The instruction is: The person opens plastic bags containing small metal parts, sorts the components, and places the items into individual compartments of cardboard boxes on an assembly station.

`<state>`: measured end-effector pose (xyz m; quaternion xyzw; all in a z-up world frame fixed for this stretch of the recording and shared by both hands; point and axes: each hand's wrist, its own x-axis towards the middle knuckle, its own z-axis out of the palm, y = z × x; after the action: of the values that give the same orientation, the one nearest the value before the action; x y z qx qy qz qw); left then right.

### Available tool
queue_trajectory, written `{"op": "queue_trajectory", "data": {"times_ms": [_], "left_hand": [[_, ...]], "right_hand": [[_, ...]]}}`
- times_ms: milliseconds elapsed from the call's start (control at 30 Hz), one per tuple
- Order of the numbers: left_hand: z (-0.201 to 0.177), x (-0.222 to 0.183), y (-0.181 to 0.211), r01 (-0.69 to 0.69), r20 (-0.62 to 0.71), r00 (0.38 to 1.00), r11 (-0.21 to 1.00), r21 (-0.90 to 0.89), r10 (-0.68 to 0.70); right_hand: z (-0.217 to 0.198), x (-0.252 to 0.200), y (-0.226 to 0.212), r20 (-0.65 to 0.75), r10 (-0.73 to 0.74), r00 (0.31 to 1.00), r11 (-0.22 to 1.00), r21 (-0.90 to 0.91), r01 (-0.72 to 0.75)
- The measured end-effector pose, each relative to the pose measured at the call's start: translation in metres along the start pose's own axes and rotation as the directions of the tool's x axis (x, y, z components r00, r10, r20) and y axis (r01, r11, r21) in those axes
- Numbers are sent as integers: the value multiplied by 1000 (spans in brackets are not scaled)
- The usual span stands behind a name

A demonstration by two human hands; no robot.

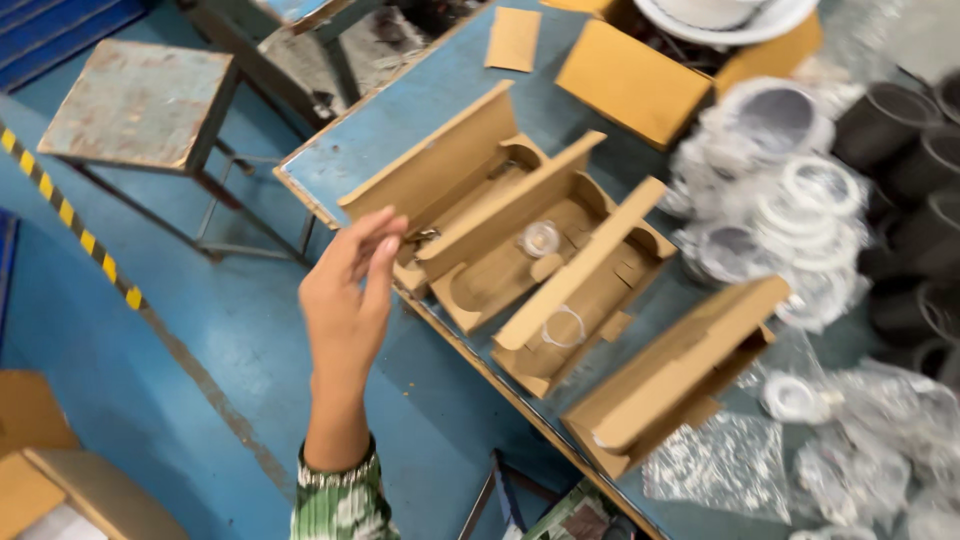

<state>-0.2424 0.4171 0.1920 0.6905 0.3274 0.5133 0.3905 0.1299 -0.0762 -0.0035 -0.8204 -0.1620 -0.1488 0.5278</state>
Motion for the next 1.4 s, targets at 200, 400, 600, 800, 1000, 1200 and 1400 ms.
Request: {"op": "queue_trajectory", "data": {"times_ms": [200,400,600,800,1000,1200,1400], "left_hand": [[27,-84,51,61,179,984,878,-476,28],[107,-146,91,79,695,644,875,-477,321],[243,-239,108,5,916,337,972,-235,220],[301,-281,103,-165,921,386,986,21,45],[299,-285,101,-318,919,387,946,59,73],[293,-279,104,-212,914,404,967,140,-44],[310,-283,101,-322,877,468,945,56,108]], "right_hand": [[-81,-52,-5,-38,43,998,998,53,-41],[-102,-60,-30,-117,61,991,994,99,-49],[-103,-62,-41,-180,76,981,973,227,-33],[-130,-75,-33,-109,77,991,943,331,-37],[-136,-66,-44,188,155,970,986,36,-165],[-136,-61,-62,229,107,967,994,-7,-108],[-135,-61,-61,222,116,968,993,-22,-114]]}}
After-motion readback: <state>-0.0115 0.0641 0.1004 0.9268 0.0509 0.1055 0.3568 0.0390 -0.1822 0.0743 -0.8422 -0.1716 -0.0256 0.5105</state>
